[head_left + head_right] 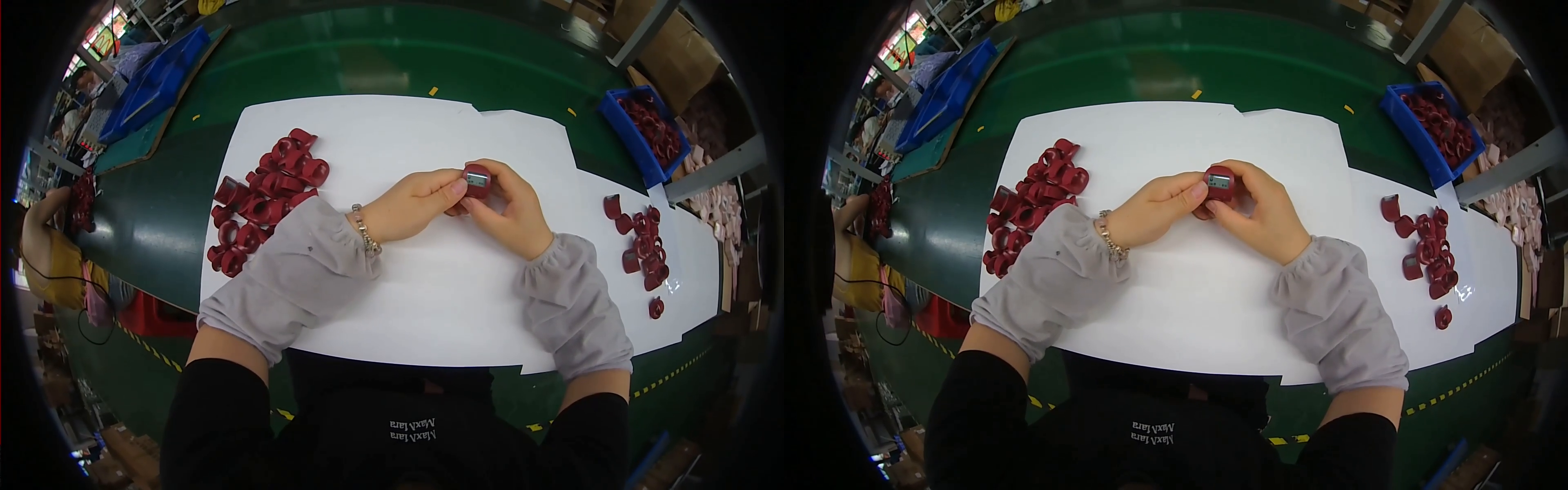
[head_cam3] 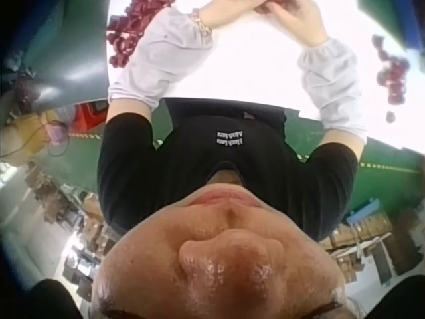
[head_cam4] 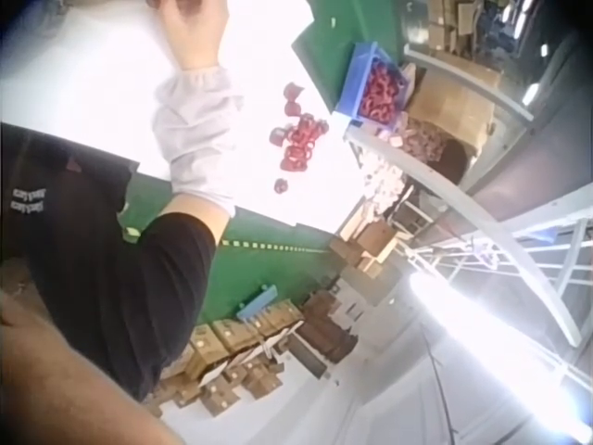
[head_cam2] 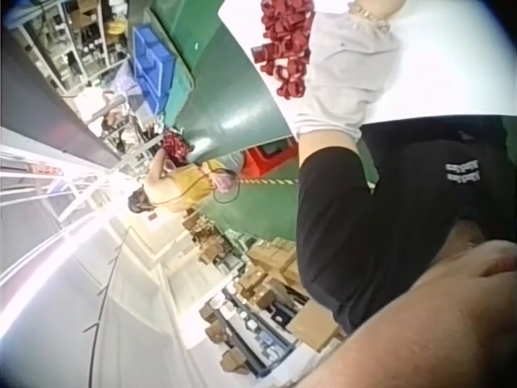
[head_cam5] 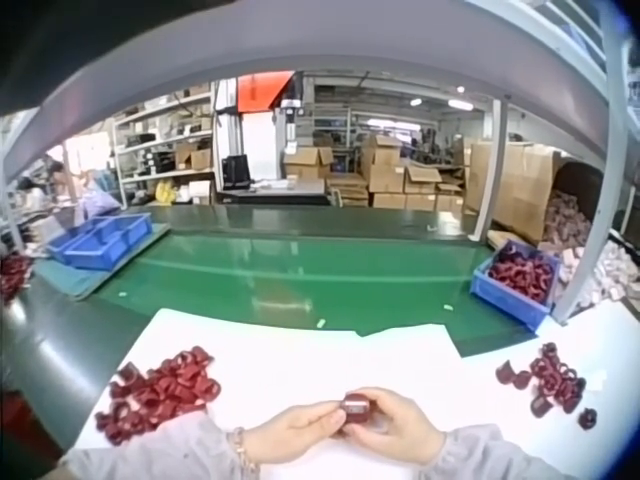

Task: The recorder is inspecting and sorting small red plastic electronic components on a white surface in a factory.

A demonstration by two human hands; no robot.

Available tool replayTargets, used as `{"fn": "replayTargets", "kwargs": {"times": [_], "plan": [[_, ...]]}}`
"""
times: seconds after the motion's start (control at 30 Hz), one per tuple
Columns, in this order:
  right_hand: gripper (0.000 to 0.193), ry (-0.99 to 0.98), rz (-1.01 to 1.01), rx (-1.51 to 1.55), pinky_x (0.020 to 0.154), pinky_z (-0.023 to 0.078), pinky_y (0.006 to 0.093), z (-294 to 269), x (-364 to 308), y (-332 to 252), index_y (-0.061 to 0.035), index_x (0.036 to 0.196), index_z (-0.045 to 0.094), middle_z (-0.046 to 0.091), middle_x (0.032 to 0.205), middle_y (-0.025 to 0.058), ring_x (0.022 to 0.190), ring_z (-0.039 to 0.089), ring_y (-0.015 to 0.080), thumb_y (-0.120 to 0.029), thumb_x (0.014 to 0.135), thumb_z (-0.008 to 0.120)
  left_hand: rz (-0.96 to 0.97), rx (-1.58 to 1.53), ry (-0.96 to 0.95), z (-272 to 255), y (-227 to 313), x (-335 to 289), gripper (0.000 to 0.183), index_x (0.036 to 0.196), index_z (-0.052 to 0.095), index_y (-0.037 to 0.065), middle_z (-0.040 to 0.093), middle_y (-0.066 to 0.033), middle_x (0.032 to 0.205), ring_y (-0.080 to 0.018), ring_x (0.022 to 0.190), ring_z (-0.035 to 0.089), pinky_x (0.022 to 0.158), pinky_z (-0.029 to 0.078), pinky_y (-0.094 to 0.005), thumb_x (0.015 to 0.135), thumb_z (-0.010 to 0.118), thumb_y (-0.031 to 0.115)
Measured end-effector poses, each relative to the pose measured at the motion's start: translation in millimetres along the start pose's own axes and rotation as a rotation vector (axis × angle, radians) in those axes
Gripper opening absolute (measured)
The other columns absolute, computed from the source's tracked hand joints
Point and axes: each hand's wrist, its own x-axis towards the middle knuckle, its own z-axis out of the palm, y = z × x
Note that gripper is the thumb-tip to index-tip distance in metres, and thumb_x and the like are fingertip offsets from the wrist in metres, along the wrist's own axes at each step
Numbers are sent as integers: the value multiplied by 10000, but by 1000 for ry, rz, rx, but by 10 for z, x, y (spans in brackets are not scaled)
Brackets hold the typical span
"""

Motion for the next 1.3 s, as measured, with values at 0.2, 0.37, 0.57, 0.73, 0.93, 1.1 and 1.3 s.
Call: {"fn": "replayTargets", "kwargs": {"times": [0.2, 0.37, 0.57, 0.73, 0.93, 1.1, 1.3], "plan": [[402, 35, 23, -13, 880, 474, 304, 4, -13, -66, 6, 1159, 502, 585, 1058, 83, 1004, 578, 165, -24, 785, 648, 36, 23, 4, 46, 47, -10, 290, 1127, 527, 8, 581, -43, 949, -100, 868, 542, 813, 456, -256, 994, 410, 237], [395, 151, -58, -518, 912, 419, 367, -196, -236, -204, -25, 1094, 539, 592, 1069, 127, 1015, 569, 291, -97, 736, 688, 367, 964, 242, -69, 287, -241, 238, 986, 580, 17, 590, -110, 967, -270, 882, 583, 782, 455, -364, 831, 658, 182], [403, 565, -108, -1121, 909, 386, 391, -884, -951, -144, -60, 1102, 548, 544, 1162, 156, 1083, 508, 314, -71, 719, 672, 145, 1755, 613, -760, 542, -801, 269, 792, 624, 50, 535, -101, 877, -298, 877, 493, 785, 346, -411, 662, 730, 260], [464, 678, -192, -1035, 954, 355, 387, -972, -842, -387, -68, 1172, 531, 490, 1254, 151, 1154, 470, 306, -43, 728, 666, 43, 1664, 534, -742, 584, -764, 211, 851, 654, 40, 578, -107, 922, -297, 906, 518, 814, 361, -420, 729, 680, 209], [539, 65, -151, -197, 1012, 336, 376, -150, -119, -290, -42, 1300, 430, 459, 1299, 135, 1194, 449, 259, -112, 806, 634, 56, 223, 333, 21, 367, -108, 277, 1077, 618, 23, 643, -63, 985, -118, 902, 595, 778, 474, -248, 938, 540, 249], [560, -62, -62, 176, 985, 389, 344, 124, 130, -69, -29, 1352, 364, 458, 1275, 114, 1184, 456, 203, -103, 852, 606, -64, -275, 328, 125, 65, 22, 250, 1136, 528, 40, 627, -60, 1010, -110, 874, 591, 758, 479, -245, 975, 467, 221], [499, -90, 21, 167, 954, 423, 325, 78, 109, -38, -16, 1308, 413, 498, 1228, 104, 1111, 512, 195, -69, 853, 612, -102, -281, 295, 31, 87, -4, 243, 1122, 474, 34, 612, -60, 994, -114, 874, 592, 771, 491, -266, 982, 449, 231]]}}
